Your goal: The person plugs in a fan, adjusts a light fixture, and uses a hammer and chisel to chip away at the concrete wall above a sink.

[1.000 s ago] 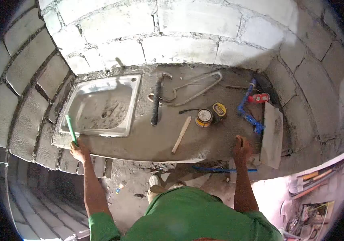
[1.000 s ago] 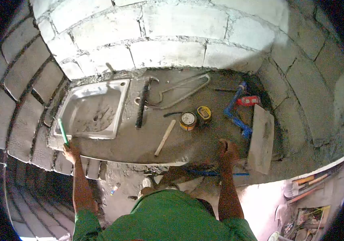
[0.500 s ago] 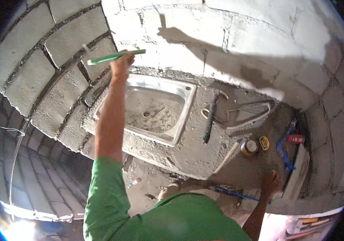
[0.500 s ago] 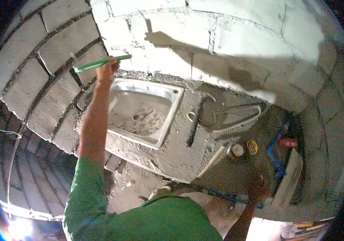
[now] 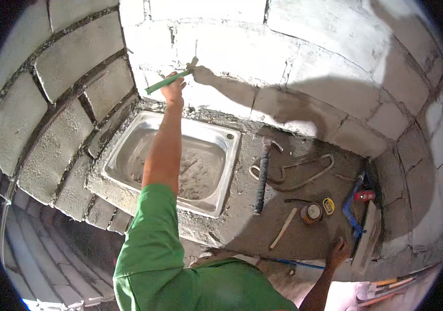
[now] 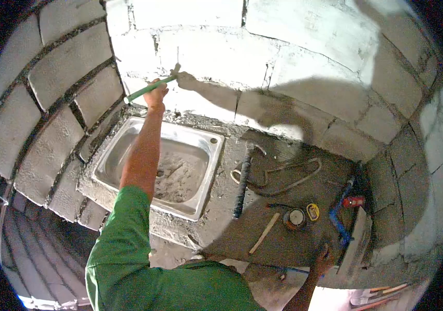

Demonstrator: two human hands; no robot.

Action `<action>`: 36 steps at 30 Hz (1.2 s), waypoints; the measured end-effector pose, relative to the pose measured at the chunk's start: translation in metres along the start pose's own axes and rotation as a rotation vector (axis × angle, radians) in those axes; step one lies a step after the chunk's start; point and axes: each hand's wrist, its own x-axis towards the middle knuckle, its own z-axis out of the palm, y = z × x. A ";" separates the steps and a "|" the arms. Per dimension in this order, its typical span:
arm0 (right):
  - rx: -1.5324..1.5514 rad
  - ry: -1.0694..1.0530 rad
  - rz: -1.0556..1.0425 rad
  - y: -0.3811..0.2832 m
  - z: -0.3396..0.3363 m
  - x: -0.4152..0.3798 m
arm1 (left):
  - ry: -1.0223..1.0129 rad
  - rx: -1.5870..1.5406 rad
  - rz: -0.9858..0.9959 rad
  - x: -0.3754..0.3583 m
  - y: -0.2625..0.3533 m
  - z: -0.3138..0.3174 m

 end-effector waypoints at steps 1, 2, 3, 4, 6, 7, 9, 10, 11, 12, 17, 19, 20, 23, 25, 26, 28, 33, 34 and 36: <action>0.033 0.085 -0.101 0.001 0.002 0.000 | -0.035 0.024 -0.008 0.004 0.000 -0.003; 0.065 0.169 -0.204 0.003 0.003 -0.001 | -0.045 0.020 -0.001 0.005 -0.003 -0.005; 0.063 0.167 -0.193 0.001 0.001 -0.001 | -0.054 0.017 0.008 0.002 -0.003 -0.006; 0.016 0.054 -0.098 -0.001 -0.004 0.001 | -0.060 0.021 0.005 0.002 -0.002 -0.005; -0.027 -0.066 -0.004 0.000 -0.003 0.001 | -0.105 0.013 0.025 0.001 0.000 -0.007; -0.014 -0.004 -0.067 0.002 -0.001 0.001 | -0.104 0.019 0.025 0.000 0.001 -0.008; 0.005 0.058 -0.133 0.003 0.006 0.000 | -0.107 0.011 0.021 0.001 0.003 -0.008; 0.035 0.099 -0.134 0.003 0.008 -0.001 | -0.106 0.011 0.025 0.002 0.004 -0.008; 0.064 0.140 -0.134 0.004 0.010 -0.002 | -0.097 0.029 0.027 0.004 0.005 -0.008; 0.065 0.139 -0.134 0.002 0.008 -0.001 | -0.089 0.047 0.027 0.004 0.006 -0.007; 0.045 0.090 -0.017 0.016 0.014 -0.003 | -0.065 0.055 0.042 0.007 0.002 -0.005; 0.081 0.049 0.027 0.005 0.005 -0.003 | -0.053 0.050 0.048 0.006 0.002 -0.004; 0.117 0.010 0.069 0.000 0.001 -0.002 | -0.034 0.053 0.055 0.005 0.002 -0.003; 0.122 0.024 0.059 0.006 0.006 -0.001 | -0.039 0.031 0.058 0.005 0.000 -0.003; 0.116 0.003 0.088 0.006 0.004 -0.002 | -0.063 0.009 0.052 0.007 -0.007 -0.005; 0.110 -0.018 0.116 0.007 0.003 -0.002 | -0.069 -0.010 0.062 0.008 -0.011 -0.006; 0.085 0.019 0.015 0.012 0.006 -0.005 | -0.076 -0.029 0.068 0.002 -0.005 -0.001; 0.102 0.016 0.035 0.013 0.006 -0.003 | -0.076 0.014 0.043 -0.003 0.001 0.000; 0.031 0.034 -0.045 0.007 0.001 -0.004 | -0.074 0.016 0.043 -0.002 0.001 0.000; -0.041 0.051 -0.125 0.004 -0.003 -0.005 | -0.055 0.009 0.042 -0.002 0.002 0.000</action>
